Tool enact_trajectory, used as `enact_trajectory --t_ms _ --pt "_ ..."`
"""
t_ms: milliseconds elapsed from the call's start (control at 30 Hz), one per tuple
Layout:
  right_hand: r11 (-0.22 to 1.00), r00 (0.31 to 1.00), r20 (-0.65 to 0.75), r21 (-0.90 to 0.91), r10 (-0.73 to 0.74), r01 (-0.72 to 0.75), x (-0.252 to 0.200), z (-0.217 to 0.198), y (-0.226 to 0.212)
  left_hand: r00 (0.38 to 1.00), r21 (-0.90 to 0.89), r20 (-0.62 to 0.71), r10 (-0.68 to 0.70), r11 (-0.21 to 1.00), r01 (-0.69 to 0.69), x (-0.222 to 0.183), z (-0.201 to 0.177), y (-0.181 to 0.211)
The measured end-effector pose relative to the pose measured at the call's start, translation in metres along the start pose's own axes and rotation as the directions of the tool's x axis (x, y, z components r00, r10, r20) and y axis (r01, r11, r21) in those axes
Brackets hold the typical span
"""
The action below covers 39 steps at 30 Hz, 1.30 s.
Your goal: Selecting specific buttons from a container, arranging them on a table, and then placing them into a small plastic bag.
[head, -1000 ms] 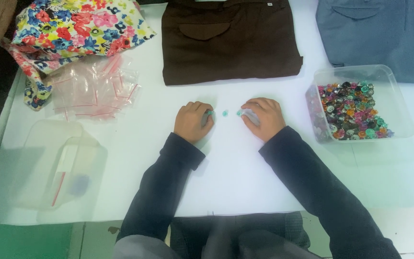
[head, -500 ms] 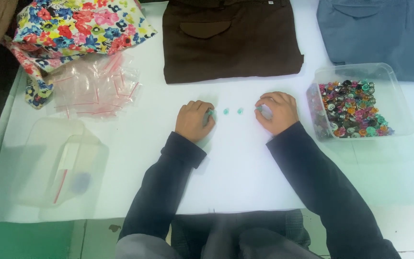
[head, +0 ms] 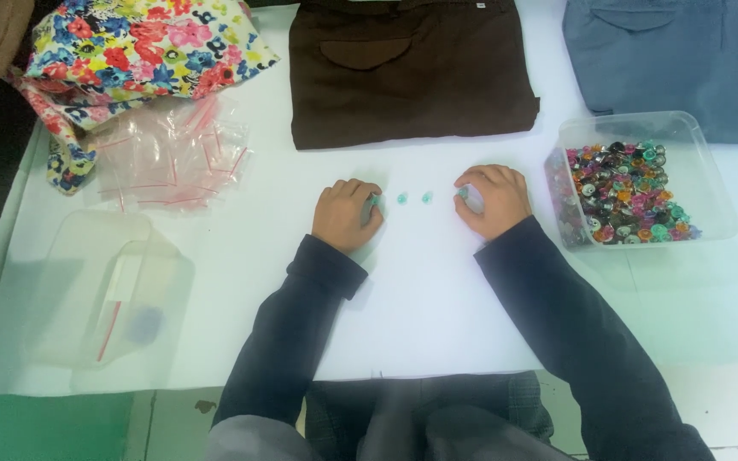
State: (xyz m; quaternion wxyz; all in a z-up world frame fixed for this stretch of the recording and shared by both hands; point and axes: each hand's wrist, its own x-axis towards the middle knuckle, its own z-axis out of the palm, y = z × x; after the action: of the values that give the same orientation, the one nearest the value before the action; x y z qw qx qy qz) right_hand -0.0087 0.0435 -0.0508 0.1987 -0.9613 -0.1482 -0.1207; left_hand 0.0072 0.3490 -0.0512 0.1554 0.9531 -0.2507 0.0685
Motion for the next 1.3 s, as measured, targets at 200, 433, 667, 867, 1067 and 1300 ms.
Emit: enact_trajectory --t_ms 200,433,667,867,1067,1300 --pt "1.0 1.0 -0.015 0.002 -0.011 0.011 -0.001 0.006 0.008 0.998 -0.024 0.029 -0.05 0.998 0.051 0.001 -0.009 0.007" --pt "1.0 0.999 -0.038 0.021 -0.016 0.017 -0.004 0.007 0.003 0.999 -0.01 0.022 -0.032 0.999 0.032 -0.002 -0.006 0.01" --pt "0.992 0.973 -0.214 0.083 -0.08 0.1 -0.014 -0.033 -0.023 0.961 -0.166 -0.276 0.035 0.983 -0.083 0.004 -0.008 0.026" --pt "0.966 0.917 -0.363 0.127 -0.168 0.227 -0.032 -0.111 -0.035 0.869 -0.248 -0.459 0.185 0.912 -0.326 0.024 -0.014 0.101" --pt "0.987 0.961 -0.228 0.014 -0.154 0.161 -0.062 -0.168 0.013 0.852 -0.403 -0.414 0.32 0.775 -0.487 0.063 -0.008 0.219" --pt "0.96 0.941 0.191 -0.05 0.28 -0.276 -0.099 -0.184 0.114 0.898 -0.51 -0.105 0.428 0.752 -0.418 0.127 0.063 0.292"
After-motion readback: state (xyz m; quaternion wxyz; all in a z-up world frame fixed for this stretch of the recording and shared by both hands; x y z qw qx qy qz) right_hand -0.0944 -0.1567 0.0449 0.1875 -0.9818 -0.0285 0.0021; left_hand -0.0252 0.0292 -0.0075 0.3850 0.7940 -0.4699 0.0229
